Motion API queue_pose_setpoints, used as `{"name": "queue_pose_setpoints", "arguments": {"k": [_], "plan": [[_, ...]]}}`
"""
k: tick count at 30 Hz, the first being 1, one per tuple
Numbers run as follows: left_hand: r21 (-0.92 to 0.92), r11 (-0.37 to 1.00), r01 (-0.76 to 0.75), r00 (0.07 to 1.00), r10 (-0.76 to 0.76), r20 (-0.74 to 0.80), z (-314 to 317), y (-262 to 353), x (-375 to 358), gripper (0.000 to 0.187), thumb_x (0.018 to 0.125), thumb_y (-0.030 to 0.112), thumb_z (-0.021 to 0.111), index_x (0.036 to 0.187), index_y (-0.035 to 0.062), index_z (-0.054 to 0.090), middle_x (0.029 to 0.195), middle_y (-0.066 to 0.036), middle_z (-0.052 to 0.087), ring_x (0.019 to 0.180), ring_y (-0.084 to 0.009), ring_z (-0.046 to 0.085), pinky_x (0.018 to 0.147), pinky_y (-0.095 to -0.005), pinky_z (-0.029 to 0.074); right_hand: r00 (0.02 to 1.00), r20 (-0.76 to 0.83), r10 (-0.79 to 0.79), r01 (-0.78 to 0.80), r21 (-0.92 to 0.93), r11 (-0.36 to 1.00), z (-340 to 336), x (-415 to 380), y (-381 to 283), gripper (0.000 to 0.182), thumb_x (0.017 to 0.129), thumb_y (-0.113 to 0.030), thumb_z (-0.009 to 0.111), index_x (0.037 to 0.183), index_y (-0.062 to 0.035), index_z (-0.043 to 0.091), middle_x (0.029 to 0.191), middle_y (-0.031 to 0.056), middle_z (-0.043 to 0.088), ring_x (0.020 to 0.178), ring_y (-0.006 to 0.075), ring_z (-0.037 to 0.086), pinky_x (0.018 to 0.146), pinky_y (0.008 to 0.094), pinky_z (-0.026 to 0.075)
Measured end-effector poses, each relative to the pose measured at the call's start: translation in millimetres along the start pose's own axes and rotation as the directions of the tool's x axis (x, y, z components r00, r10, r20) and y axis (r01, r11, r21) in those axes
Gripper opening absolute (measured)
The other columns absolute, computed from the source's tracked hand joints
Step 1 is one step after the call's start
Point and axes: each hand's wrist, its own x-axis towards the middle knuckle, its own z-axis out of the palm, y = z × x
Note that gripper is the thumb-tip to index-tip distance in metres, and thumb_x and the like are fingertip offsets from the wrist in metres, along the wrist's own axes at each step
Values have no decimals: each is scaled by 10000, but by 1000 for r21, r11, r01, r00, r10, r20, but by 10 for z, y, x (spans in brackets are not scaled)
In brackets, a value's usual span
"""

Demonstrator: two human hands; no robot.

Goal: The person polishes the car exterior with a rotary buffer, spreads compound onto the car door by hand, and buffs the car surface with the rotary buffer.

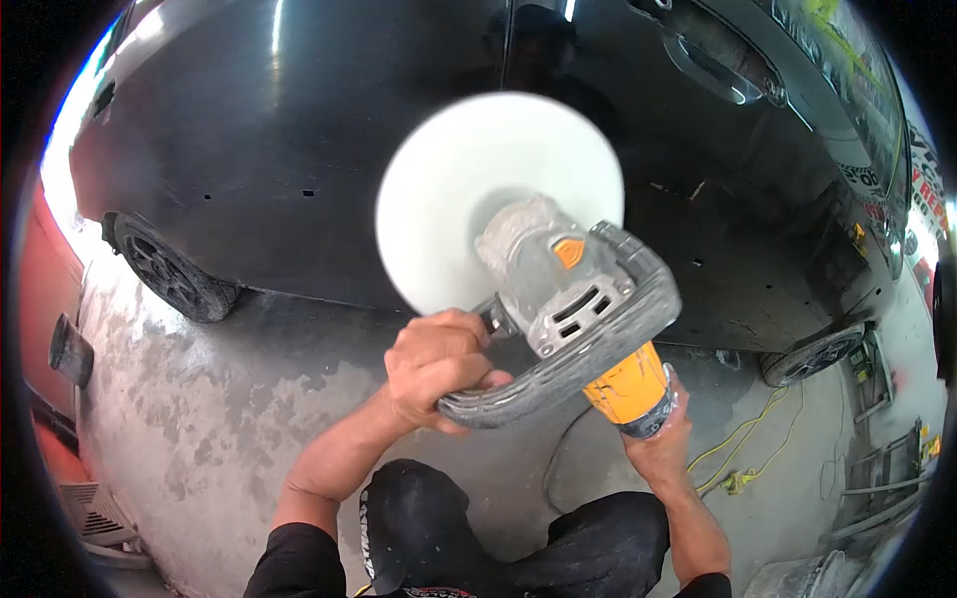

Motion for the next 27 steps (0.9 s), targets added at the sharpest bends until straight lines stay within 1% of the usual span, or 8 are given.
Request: {"name": "queue_pose_setpoints", "arguments": {"k": [5,9,12,17,21,22,23,27], "plan": [[63,996,-69,992,75,-103,-130,-35,495,219,746,37,803,687,20,593,509,-52,463,437,-206,498,545,-331,509,996,-85,-22,24,29,999,-101,257,-394,840,743,-49,818,1439,13,351,1216,212,658,1137,307,660,955,370,501],[105,990,-92,987,105,-119,-277,3,828,213,672,6,804,671,13,590,544,-77,510,486,-225,556,529,-320,497,993,-102,-56,59,26,998,-199,429,-699,830,743,-53,825,1433,1,367,1227,205,654,1159,273,647,968,354,487],[252,960,-124,976,164,-144,-381,74,1041,150,623,-48,715,667,-5,578,561,-87,531,491,-226,568,521,-308,494,989,-117,-87,95,60,994,-224,556,-825,824,736,-57,826,1427,-12,379,1208,215,662,1163,275,648,964,351,489],[417,905,-82,941,209,-267,-589,9,1153,259,637,1,751,872,-43,651,738,-120,672,629,-191,657,635,-274,521,984,-124,-126,137,84,987,-242,722,-1139,807,739,-60,799,1422,-21,371,1136,235,687,1116,302,677,922,350,517],[254,966,43,934,51,-353,-894,2,1411,152,848,18,759,981,-37,711,771,-69,693,601,-77,575,540,-189,406,996,-62,-65,77,225,971,-260,855,-1463,793,716,-22,790,1397,-14,384,1133,195,688,1112,244,676,945,325,491],[153,983,105,922,-39,-385,-900,108,1524,168,864,58,747,996,-39,713,741,-79,688,544,-53,522,489,-175,328,996,-44,-72,81,239,968,-257,883,-1526,796,720,-23,790,1400,-12,377,1139,197,686,1115,250,675,949,333,491],[193,977,87,945,-20,-327,-1046,110,1627,201,878,104,739,1016,-40,714,746,-84,684,513,-39,471,466,-175,274,996,-26,-83,87,254,963,-265,888,-1581,798,724,-24,790,1403,-10,369,1146,199,684,1119,255,673,953,340,491],[229,970,79,971,-23,-237,-1112,195,2071,207,903,125,715,1020,-46,715,748,-83,669,508,-33,444,465,-172,270,991,14,-134,119,373,920,-315,953,-1688,802,725,-31,789,1400,7,356,1154,214,675,1123,290,671,967,359,490]]}}
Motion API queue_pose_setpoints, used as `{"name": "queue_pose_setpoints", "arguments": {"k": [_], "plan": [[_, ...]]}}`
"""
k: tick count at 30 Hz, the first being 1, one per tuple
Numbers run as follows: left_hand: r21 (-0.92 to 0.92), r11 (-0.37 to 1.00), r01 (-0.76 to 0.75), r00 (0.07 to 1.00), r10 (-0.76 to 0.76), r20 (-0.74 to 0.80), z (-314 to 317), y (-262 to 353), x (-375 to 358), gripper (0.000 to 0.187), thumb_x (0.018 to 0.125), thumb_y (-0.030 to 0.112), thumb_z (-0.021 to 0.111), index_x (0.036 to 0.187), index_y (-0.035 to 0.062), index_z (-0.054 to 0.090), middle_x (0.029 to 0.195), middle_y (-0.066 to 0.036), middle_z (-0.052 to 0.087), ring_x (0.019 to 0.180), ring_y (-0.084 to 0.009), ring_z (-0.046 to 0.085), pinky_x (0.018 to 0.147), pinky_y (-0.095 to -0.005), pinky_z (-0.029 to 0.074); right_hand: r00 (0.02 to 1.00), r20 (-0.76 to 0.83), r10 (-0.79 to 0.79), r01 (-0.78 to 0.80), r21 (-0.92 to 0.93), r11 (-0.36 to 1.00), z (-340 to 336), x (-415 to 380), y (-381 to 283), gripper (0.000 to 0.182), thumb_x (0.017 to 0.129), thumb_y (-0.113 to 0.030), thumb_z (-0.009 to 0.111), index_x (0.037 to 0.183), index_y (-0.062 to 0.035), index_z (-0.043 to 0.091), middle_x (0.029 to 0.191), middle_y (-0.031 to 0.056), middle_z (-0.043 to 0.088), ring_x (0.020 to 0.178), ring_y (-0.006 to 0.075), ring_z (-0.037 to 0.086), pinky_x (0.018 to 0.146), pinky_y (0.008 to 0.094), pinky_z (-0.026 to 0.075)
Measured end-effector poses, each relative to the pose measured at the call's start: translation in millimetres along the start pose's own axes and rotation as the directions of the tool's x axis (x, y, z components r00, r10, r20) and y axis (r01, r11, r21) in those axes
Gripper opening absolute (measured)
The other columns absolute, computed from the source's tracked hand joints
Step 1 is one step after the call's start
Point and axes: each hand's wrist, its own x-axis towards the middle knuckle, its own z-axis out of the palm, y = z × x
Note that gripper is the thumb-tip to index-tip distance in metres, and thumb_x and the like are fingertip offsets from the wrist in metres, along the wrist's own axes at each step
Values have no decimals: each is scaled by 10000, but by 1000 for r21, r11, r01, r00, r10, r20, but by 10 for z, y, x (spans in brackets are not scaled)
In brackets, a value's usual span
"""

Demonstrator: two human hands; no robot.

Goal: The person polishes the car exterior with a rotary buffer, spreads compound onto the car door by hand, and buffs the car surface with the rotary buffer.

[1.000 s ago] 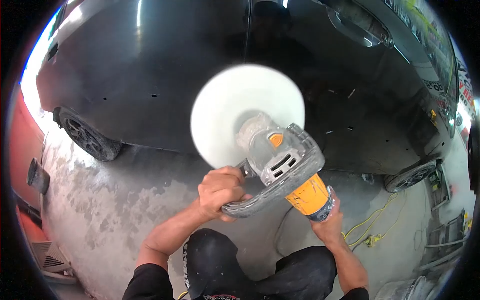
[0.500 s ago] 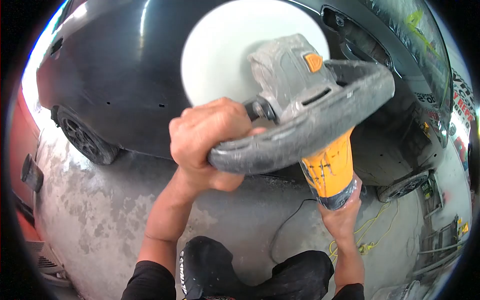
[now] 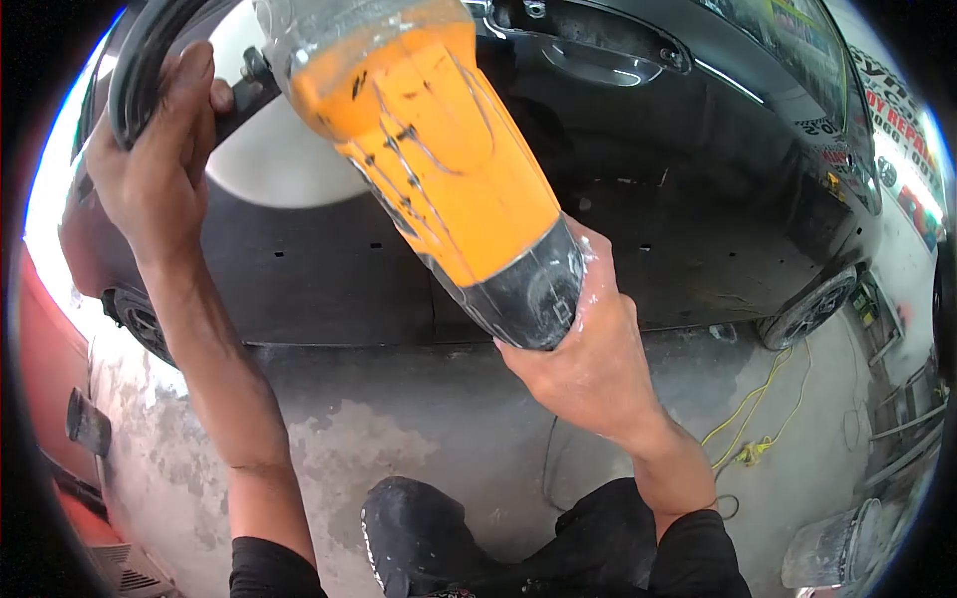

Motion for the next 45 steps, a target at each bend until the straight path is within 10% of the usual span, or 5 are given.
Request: {"name": "queue_pose_setpoints", "arguments": {"k": [7,13,19,33,45], "plan": [[339,797,-500,858,404,317,176,-208,477,266,935,135,672,1124,-52,688,797,-94,669,593,-56,547,506,-161,360,996,-92,7,2,96,995,-220,-37,-30,778,715,-47,796,1364,15,371,1146,210,669,1094,306,678,967,376,494],[25,994,104,964,-107,245,784,-58,754,280,813,174,783,1046,29,729,736,-47,650,625,-118,607,596,-282,504,986,-165,-4,19,90,996,-585,-150,92,731,695,-53,808,1304,10,408,1114,188,664,1048,270,667,941,359,494],[4,999,-38,990,37,135,2052,590,495,182,879,127,691,726,85,601,534,53,461,404,-35,371,394,-229,281,956,-281,89,-72,70,995,-1106,-303,263,673,672,-44,819,1237,16,460,1057,137,665,991,197,650,928,338,484],[-251,953,-167,919,243,310,4098,1025,-244,220,776,162,723,925,1,735,789,-224,704,730,-310,705,687,-392,543,779,-603,172,-193,31,981,-2219,-984,1495,631,656,23,819,1208,-10,516,1104,101,658,984,197,630,919,338,490],[-199,960,-198,832,272,483,2654,352,-2290,114,634,6,626,744,-8,601,627,-120,596,560,-276,643,540,-336,526,891,-381,248,-279,-30,960,-981,-2186,2705,815,717,-17,796,1409,-8,366,1142,174,677,1065,255,675,908,351,518]]}}
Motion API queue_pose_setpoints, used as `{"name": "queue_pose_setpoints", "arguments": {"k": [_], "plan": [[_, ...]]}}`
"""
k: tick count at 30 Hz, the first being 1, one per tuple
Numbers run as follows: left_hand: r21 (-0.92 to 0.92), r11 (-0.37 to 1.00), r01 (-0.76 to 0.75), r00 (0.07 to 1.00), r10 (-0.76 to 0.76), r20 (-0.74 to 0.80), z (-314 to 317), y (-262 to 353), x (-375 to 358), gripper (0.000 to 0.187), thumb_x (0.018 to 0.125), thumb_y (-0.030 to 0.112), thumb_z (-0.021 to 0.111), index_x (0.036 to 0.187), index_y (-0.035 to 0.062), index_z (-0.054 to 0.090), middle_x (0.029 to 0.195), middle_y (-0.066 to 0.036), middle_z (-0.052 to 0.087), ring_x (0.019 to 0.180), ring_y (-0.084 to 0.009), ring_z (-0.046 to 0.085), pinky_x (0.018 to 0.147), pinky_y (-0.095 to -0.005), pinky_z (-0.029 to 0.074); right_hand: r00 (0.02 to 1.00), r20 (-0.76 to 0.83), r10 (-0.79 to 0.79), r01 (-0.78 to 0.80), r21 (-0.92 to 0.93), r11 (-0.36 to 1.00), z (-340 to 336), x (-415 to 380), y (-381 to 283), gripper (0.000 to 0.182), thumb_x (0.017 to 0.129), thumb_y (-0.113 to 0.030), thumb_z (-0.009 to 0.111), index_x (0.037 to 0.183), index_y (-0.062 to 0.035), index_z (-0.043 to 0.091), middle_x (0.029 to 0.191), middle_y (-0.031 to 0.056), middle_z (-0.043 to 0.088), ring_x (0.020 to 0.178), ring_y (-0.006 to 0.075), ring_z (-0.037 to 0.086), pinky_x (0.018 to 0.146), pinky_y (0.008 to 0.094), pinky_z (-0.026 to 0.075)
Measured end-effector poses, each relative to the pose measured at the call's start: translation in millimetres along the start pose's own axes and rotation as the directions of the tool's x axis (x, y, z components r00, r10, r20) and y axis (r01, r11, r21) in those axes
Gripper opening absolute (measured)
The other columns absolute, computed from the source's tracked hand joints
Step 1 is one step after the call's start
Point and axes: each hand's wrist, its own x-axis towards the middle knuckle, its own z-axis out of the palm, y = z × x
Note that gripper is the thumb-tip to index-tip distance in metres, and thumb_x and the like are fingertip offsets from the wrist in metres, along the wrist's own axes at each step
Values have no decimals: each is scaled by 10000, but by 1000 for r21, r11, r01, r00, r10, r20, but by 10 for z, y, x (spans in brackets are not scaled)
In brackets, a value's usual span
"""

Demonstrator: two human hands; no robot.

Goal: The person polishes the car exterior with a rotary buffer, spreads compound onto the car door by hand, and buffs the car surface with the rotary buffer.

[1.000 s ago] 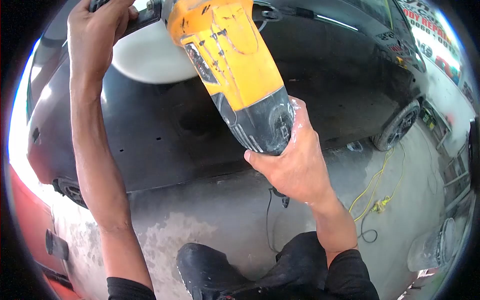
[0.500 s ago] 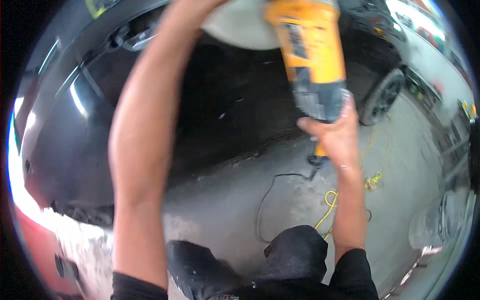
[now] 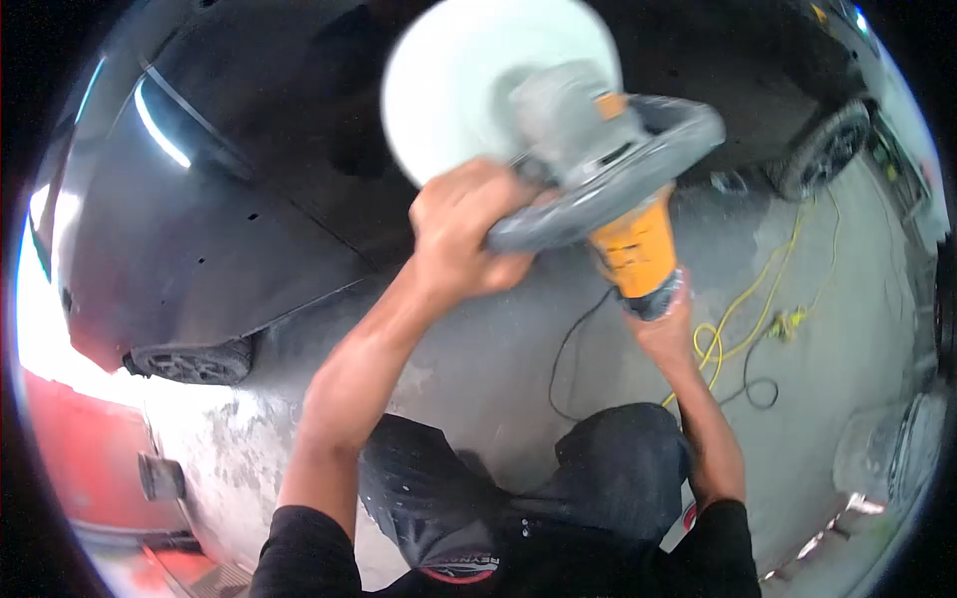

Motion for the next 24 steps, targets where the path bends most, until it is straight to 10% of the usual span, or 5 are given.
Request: {"name": "queue_pose_setpoints", "arguments": {"k": [13,24], "plan": [[-135,954,268,914,-207,349,-262,293,-1497,208,591,-64,671,774,4,600,652,-117,574,603,-317,604,576,-379,506,944,264,196,-212,31,977,855,-1062,734,846,771,-196,813,1466,-71,346,1199,219,663,1131,378,652,941,407,526],[-263,956,132,922,-21,387,1059,-88,-659,253,565,4,676,813,37,642,642,-117,594,602,-322,607,574,-413,499,906,-68,417,-390,244,888,795,-1179,1000,824,720,-75,856,1373,32,366,1208,140,623,1117,229,615,970,365,476]]}}
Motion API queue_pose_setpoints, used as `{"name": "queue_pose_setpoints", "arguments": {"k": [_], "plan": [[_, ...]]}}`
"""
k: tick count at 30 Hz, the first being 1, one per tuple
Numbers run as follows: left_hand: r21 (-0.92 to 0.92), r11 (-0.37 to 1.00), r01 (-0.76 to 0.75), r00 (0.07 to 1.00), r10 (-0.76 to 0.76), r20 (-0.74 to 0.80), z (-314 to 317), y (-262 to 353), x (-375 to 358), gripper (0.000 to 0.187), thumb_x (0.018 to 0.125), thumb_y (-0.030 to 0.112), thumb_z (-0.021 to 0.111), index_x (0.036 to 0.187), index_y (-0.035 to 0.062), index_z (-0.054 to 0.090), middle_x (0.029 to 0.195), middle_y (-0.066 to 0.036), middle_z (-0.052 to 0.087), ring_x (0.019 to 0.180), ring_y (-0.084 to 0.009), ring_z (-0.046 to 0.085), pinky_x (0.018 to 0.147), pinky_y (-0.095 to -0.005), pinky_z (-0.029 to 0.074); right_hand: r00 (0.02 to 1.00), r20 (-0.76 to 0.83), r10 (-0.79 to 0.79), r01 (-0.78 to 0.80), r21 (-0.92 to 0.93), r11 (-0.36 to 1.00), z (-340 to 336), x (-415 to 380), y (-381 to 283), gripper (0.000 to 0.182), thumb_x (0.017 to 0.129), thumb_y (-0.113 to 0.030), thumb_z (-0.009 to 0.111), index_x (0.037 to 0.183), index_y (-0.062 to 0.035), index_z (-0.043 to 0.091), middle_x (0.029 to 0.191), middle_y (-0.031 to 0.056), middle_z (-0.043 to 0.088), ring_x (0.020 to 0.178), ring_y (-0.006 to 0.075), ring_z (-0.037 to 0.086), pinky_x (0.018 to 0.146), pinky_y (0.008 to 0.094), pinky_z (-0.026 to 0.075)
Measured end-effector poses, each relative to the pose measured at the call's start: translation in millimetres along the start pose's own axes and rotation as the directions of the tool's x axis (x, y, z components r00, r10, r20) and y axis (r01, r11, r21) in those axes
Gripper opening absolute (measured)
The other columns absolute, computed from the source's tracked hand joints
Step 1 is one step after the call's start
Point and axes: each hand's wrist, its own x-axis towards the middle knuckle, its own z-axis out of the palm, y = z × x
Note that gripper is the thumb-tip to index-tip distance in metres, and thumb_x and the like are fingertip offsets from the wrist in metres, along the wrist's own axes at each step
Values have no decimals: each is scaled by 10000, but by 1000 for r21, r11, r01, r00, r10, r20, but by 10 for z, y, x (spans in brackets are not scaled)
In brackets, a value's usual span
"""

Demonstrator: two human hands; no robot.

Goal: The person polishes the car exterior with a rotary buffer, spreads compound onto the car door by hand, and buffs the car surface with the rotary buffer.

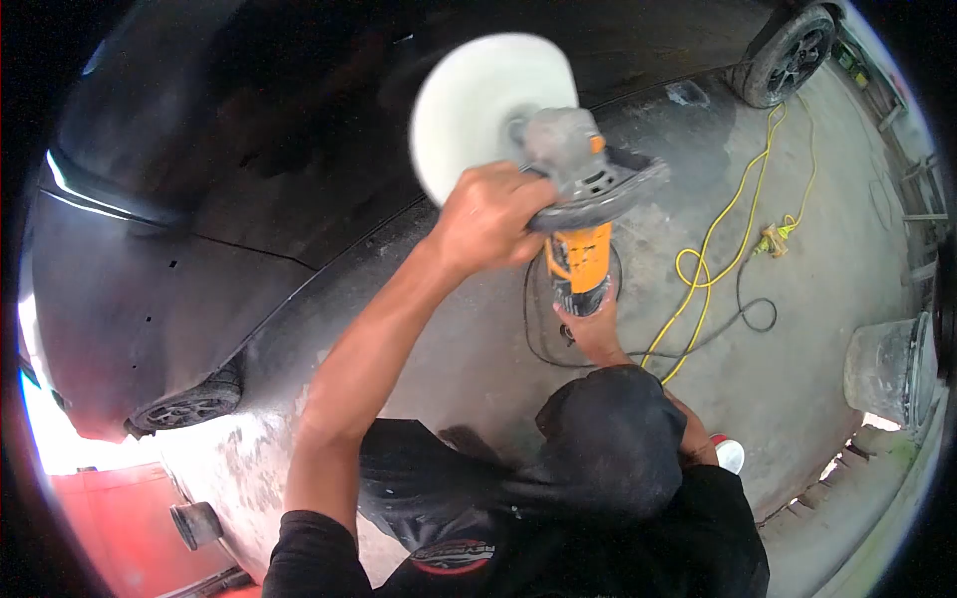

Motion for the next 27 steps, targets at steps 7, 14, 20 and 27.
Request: {"name": "queue_pose_setpoints", "arguments": {"k": [7,14,20,27], "plan": [[-4,999,44,997,-44,62,372,-118,153,227,567,34,690,773,51,594,665,-125,595,606,-339,593,568,-427,482,997,-1,74,-74,-48,996,-160,-19,63,777,730,-95,850,1343,64,399,1172,158,653,1094,239,641,936,371,499],[64,981,184,981,-187,55,-479,403,-1092,233,557,-29,667,785,-8,621,671,-148,590,593,-338,611,549,-398,507,949,312,45,14,-184,983,128,-282,-62,831,752,-213,841,1435,-74,389,1179,188,671,1117,328,665,915,402,518],[153,900,407,911,-412,-1,-865,763,-1710,199,580,-70,689,742,1,599,650,-135,590,576,-323,609,558,-384,508,816,549,182,-90,-191,978,481,-336,-187,790,793,-206,799,1452,-90,380,1200,197,662,1139,352,647,932,422,512],[84,953,292,953,-297,54,-765,597,-1400,239,536,-51,677,753,25,610,635,-102,584,557,-302,589,566,-372,495,874,435,216,-131,-218,967,431,-442,-8,812,746,-192,845,1412,-42,405,1255,155,647,1194,278,627,980,383,483]]}}
